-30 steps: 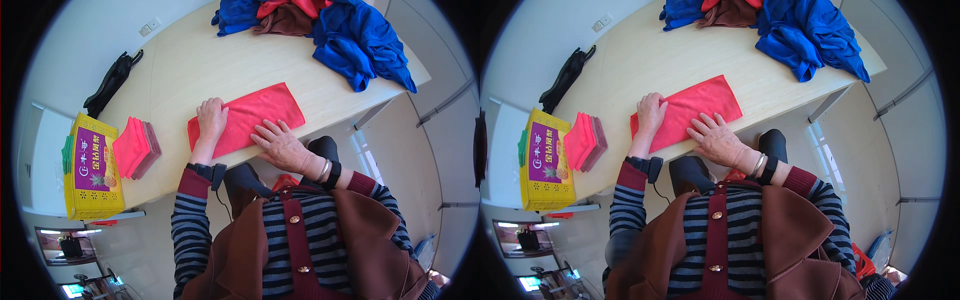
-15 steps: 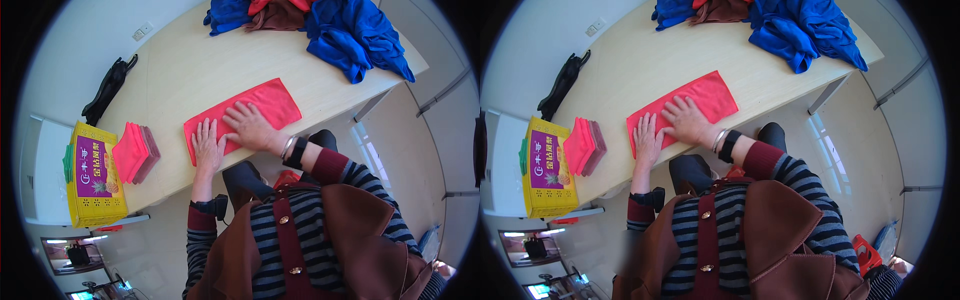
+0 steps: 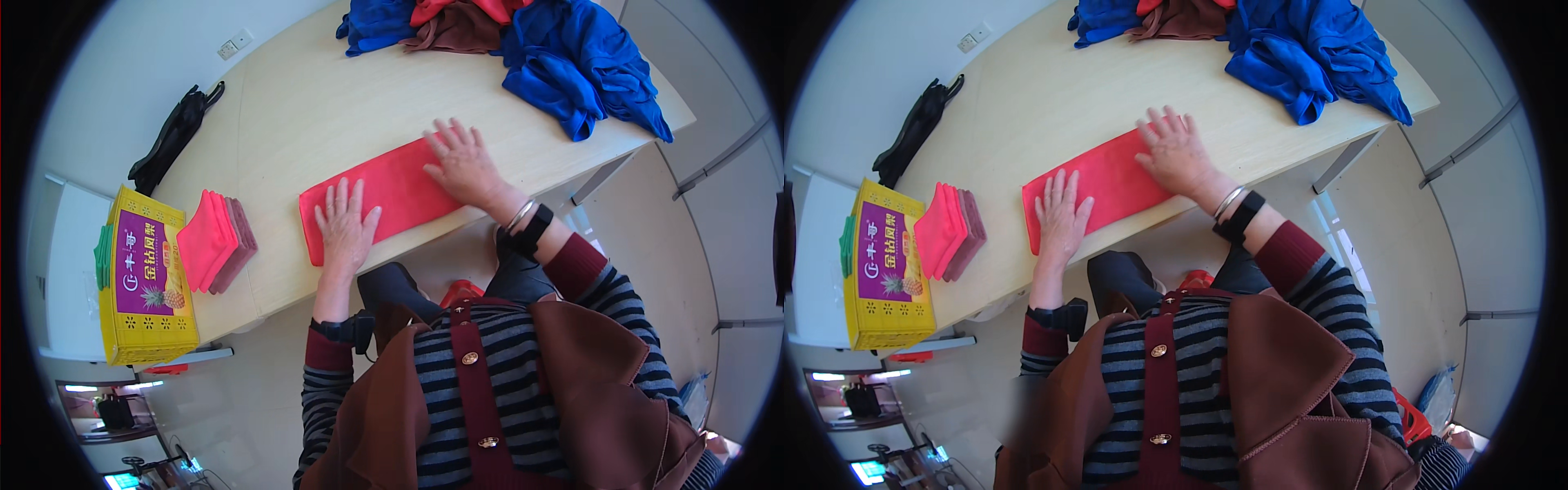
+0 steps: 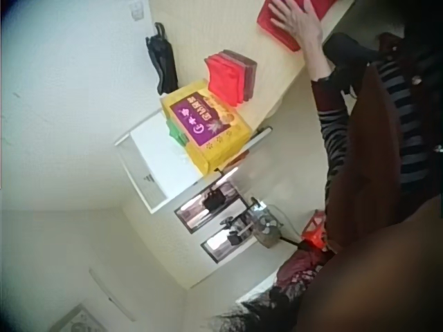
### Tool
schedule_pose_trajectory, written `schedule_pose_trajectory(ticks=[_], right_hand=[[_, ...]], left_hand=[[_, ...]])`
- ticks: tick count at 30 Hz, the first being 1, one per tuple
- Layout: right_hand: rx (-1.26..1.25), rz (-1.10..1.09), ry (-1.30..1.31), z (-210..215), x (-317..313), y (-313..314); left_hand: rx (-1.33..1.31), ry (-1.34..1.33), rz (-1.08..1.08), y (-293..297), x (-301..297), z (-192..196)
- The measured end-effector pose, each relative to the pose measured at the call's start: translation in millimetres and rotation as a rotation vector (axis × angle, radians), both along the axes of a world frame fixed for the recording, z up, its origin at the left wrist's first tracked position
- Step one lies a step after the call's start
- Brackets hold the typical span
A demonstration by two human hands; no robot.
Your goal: Folding pink cloth napkins into squares and stacking them on a table.
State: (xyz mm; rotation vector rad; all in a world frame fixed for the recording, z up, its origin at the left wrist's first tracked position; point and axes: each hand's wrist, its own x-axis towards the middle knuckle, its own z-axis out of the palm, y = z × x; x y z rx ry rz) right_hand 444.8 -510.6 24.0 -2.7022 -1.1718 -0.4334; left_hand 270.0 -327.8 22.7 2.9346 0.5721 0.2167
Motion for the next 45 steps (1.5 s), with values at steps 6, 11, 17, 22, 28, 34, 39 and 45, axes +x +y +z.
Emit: schedule_pose_trajectory(ticks=[6,11,17,22,28,34,39,45], right_hand=[[-0.015,0.185,0.132,-10,-24,13],[-0.006,0.12,0.117,-16,-6,-3],[-0.007,0.071,0.154,-14,2,-8],[0.011,0.061,0.159,-17,13,-13],[-0.04,0.006,0.162,-2,2,-10],[0.043,0.17,0.116,-5,-17,11],[-0.043,0.179,0.099,-14,-22,16],[-0.059,0.17,0.068,-17,-19,16]], left_hand=[[0.072,-0.007,-0.098,-11,24,-4],[0.045,0.073,-0.002,3,16,-11],[0.055,0.027,0.125,38,-8,-23],[0.001,0.02,0.235,49,-20,-22],[-0.007,-0.015,0.325,54,-43,-22],[0.074,-0.096,0.161,36,-27,-17],[0.021,-0.059,0.125,42,-20,-21],[-0.024,-0.027,0.147,42,-18,-22]])
